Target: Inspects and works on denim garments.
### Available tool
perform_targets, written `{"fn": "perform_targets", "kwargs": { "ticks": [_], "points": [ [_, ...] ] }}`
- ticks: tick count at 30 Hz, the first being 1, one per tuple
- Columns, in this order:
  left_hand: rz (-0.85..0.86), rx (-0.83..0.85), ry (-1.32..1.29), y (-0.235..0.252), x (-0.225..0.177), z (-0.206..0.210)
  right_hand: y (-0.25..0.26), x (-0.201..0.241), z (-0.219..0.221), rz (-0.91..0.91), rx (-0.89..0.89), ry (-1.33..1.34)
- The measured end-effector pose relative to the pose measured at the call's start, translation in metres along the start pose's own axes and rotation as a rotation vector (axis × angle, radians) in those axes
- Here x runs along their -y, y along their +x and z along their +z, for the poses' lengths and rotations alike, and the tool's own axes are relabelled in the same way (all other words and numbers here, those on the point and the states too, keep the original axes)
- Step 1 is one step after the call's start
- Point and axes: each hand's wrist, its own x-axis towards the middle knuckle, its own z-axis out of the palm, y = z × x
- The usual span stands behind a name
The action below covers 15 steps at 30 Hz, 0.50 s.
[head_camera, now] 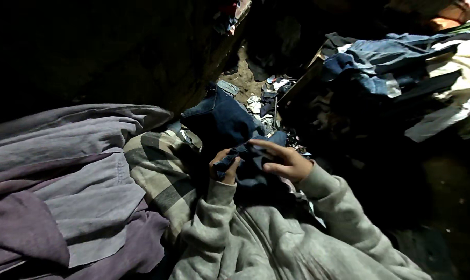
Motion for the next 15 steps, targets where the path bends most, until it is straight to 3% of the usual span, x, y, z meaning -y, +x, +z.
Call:
{"fn": "perform_targets", "kwargs": {
  "ticks": [5, 10, 15],
  "points": [
    [-0.022, -0.023, -0.013, -0.001, -0.012, 0.004, -0.001, -0.039, -0.017, 0.167, -0.261, -0.091],
    [-0.147, -0.032, -0.071, -0.001, -0.021, 0.004, 0.002, -0.044, -0.013, 0.210, -0.244, -0.186],
    [-0.217, -0.099, -0.091, 0.000, -0.025, 0.007, -0.017, -0.037, -0.016, -0.044, -0.280, -0.306]
  ]
}}
